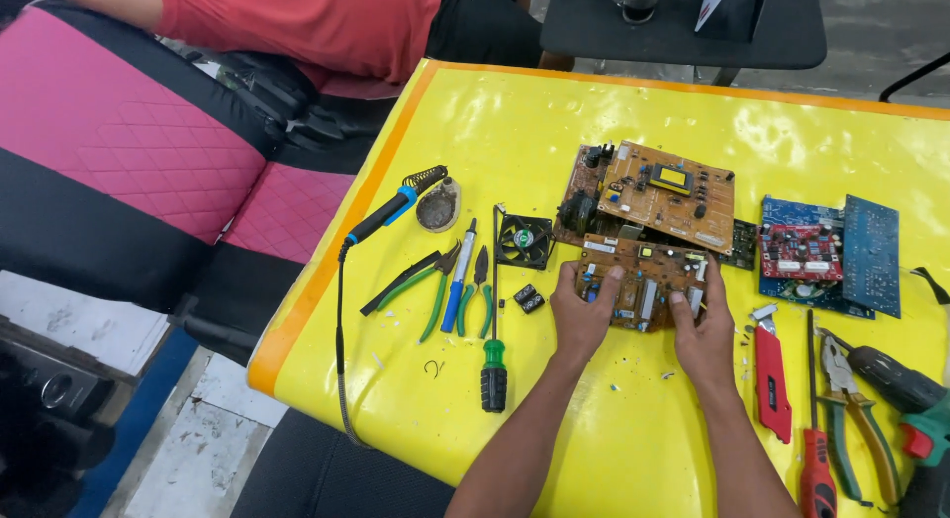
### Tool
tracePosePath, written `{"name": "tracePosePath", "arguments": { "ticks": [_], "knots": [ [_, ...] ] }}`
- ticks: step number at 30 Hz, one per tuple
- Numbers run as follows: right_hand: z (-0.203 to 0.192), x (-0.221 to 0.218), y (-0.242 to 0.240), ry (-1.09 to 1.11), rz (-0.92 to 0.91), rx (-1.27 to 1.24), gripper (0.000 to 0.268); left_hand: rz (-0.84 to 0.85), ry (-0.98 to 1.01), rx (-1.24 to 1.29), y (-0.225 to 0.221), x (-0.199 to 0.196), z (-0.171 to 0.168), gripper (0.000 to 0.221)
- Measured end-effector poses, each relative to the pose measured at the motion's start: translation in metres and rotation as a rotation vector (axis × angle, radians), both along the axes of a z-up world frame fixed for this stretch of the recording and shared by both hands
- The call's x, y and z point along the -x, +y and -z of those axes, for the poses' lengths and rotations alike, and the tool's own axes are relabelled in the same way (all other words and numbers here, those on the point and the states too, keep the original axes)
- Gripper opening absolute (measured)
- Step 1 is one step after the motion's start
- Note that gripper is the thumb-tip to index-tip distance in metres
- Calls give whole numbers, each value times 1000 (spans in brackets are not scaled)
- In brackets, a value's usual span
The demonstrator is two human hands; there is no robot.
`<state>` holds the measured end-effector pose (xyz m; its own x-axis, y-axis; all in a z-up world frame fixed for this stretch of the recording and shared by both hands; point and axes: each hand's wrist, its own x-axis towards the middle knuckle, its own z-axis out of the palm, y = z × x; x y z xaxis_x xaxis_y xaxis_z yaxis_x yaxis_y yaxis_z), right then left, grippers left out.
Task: Inspecting and probing electronic components on circuit boards using a screwdriver and utility knife.
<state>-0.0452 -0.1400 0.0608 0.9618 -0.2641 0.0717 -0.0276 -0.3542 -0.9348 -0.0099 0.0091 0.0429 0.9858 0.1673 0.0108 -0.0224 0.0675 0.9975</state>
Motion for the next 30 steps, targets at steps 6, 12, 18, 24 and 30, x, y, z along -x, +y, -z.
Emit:
{"name": "tracePosePath", "arguments": {
  "ticks": [6,12,18,24,30],
  "knots": [
    [-1,2,0,-9,4,-37,66,27,59,20,-1,1,-1,32],
    [9,-1,-3,-34,14,-71,66,91,112,-18,-3,-6,22,58],
    [29,-6,-15,-68,1,-90,66,80,44,22,1,-1,4,39],
    [20,-3,-9,-84,-8,-98,66,67,15,47,3,-4,20,41],
    [22,-1,-10,-59,-12,-121,66,121,41,8,5,-7,32,58]
  ]
}}
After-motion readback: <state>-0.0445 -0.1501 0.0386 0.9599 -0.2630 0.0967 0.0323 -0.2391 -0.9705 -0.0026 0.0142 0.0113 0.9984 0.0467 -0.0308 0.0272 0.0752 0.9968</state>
